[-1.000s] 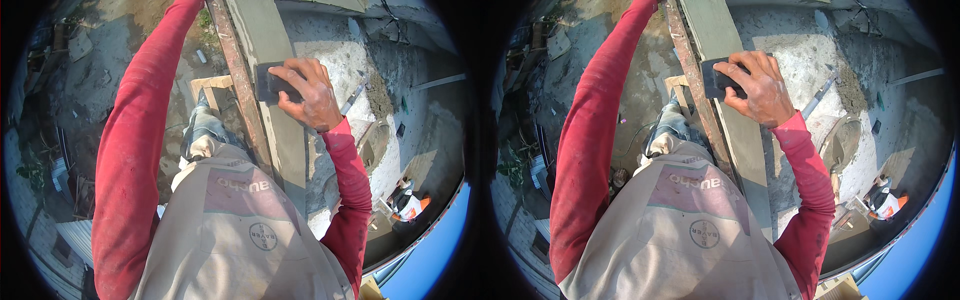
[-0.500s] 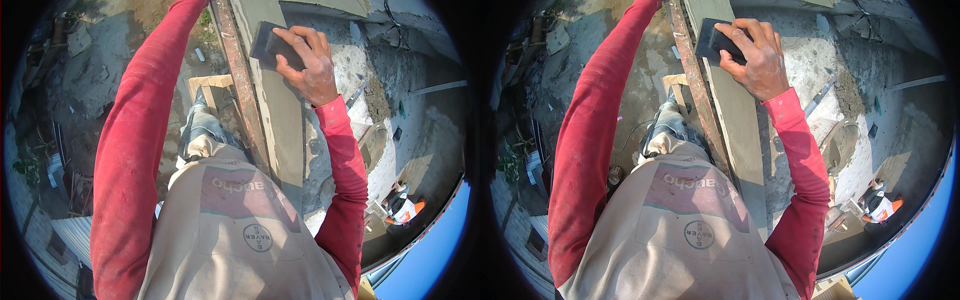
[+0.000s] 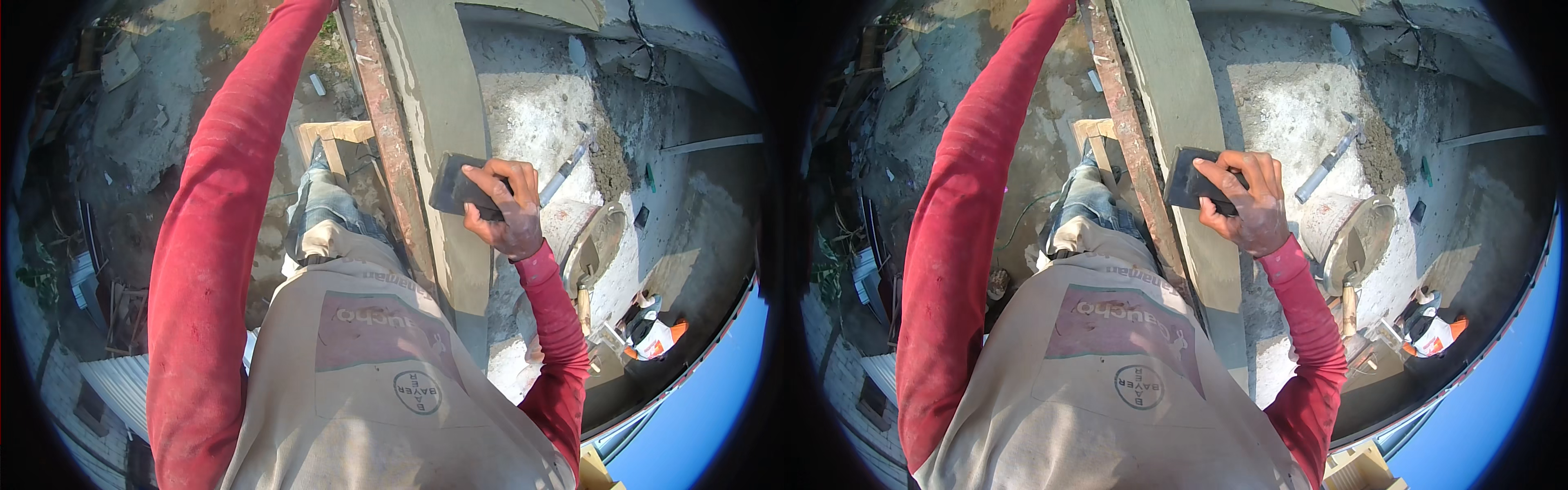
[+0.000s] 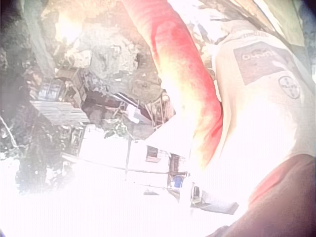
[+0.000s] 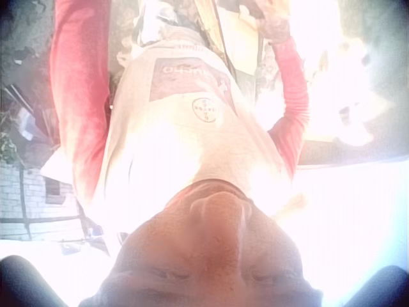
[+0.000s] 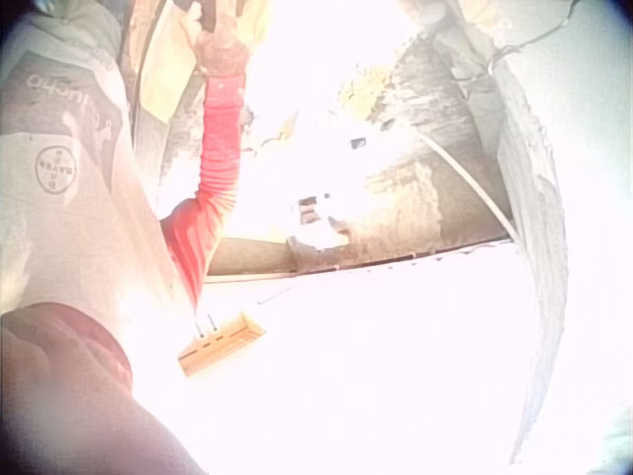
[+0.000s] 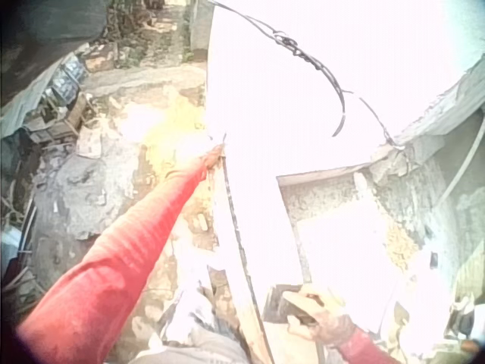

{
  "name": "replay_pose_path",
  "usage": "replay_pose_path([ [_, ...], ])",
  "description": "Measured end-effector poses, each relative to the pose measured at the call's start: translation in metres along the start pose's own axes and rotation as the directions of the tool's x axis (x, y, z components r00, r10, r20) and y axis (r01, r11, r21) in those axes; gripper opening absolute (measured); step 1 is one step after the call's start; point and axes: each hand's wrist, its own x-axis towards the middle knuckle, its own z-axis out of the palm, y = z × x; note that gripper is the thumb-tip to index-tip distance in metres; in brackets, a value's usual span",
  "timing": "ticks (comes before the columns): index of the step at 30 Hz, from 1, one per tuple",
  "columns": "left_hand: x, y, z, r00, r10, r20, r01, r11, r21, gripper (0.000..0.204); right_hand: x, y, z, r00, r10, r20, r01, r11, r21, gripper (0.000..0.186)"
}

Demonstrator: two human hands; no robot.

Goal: Smoothing out wet cement/plaster on a concrete ledge or wall corner using a hand float.

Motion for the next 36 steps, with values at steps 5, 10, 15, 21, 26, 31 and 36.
replay_pose_path([
  [5,0.0,-0.021,0.002,0.989,0.117,-0.085,-0.12,0.992,-0.029,0.056,0.133,0.029,0.026,0.951,-0.026,-0.307,-0.012,0.993,-0.119,0.05],
  [10,-0.013,0.031,-0.029,1.0,-0.003,0.021,-0.002,0.973,0.229,0.057,0.076,0.019,0.014,0.995,0.018,-0.101,-0.023,0.999,-0.048,0.053],
  [15,-0.02,0.048,-0.035,0.99,-0.13,0.062,0.115,0.973,0.2,0.061,-0.066,-0.014,-0.022,0.986,0.034,0.161,-0.035,0.999,0.002,0.061],
  [21,-0.014,0.035,-0.025,0.996,-0.085,0.042,0.071,0.964,0.257,0.061,-0.011,0.007,-0.012,0.998,-0.026,0.061,0.026,1.0,0.008,0.068],
  [26,-0.013,0.038,-0.029,0.996,-0.084,0.039,0.069,0.952,0.298,0.061,0.131,0.048,0.015,0.95,-0.142,-0.279,0.113,0.986,-0.119,0.051],
  [31,-0.012,0.034,-0.029,0.994,-0.101,0.048,0.079,0.94,0.332,0.062,0.055,0.017,0.011,1.0,0.023,-0.015,-0.023,0.999,-0.024,0.051],
  [36,-0.005,0.029,-0.035,0.994,-0.098,0.044,0.076,0.928,0.365,0.062,-0.115,-0.044,-0.029,0.986,0.034,0.165,-0.028,0.999,-0.037,0.064],
])
